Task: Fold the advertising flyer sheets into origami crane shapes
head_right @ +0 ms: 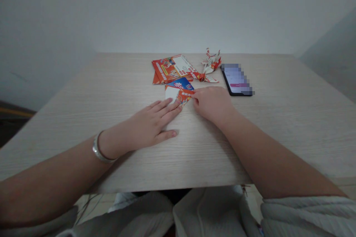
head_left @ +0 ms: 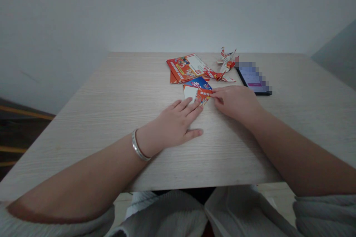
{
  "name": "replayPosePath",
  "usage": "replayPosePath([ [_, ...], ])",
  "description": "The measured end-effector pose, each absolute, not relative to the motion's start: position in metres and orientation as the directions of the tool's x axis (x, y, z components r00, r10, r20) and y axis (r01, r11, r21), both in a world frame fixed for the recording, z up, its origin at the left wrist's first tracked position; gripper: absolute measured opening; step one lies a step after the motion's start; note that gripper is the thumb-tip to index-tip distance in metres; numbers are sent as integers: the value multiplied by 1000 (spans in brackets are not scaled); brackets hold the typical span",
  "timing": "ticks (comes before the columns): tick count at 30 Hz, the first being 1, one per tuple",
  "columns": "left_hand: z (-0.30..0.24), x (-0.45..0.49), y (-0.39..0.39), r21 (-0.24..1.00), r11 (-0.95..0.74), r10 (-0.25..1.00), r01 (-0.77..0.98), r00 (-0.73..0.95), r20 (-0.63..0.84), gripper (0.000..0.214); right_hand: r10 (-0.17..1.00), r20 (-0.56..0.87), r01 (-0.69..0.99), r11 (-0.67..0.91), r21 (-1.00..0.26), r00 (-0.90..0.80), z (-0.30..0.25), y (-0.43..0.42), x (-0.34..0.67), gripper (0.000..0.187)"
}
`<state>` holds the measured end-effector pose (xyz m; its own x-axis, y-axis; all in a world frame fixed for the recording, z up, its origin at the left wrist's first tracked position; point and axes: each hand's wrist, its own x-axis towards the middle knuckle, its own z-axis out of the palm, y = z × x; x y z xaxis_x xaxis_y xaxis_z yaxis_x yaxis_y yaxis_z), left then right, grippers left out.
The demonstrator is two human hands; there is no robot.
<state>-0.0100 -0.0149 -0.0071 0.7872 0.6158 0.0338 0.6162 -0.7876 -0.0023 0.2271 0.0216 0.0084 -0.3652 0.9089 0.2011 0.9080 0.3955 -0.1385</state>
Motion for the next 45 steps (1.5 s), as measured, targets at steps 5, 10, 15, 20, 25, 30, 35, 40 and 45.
replayPosePath([
  [5, 4, -18, -15, -25, -800, 600, 599, 798, -57, 71, 942, 124, 937, 283, 206, -312, 17, 18, 219, 38],
  [10, 11, -16, -15, -16, -800, 599, 600, 796, -91, 67, 916, 128, 903, 336, 267, -379, 15, 13, 216, 35],
  [15, 9, -13, -8, 12, -801, 597, 598, 801, -53, 62, 768, 241, 804, 577, 141, -593, 4, 15, 225, 26],
  [20, 7, -21, 7, 28, -845, 534, 534, 845, -22, 52, 608, 237, 620, 784, -28, -758, -3, 18, 231, 29],
  [25, 15, -19, -5, -120, -751, 653, 649, 757, 15, 48, 596, 215, 601, 798, -49, -774, -3, 14, 227, 28],
  [30, 16, -9, -12, -157, -754, 636, 638, 769, 67, 41, 656, 187, 664, 747, -22, -731, 2, 7, 221, 26],
  [35, 15, -5, -8, -196, -727, 657, 658, 750, 77, 33, 647, 183, 655, 755, -20, -740, 5, 9, 219, 26],
  [40, 29, -3, -14, -229, -715, 677, 660, 736, 6, 31, 665, 181, 669, 742, -45, -725, 6, 10, 219, 24],
  [45, 44, 0, -19, -251, -667, 740, 701, 661, -120, 31, 678, 165, 681, 731, -47, -716, 6, 9, 218, 26],
])
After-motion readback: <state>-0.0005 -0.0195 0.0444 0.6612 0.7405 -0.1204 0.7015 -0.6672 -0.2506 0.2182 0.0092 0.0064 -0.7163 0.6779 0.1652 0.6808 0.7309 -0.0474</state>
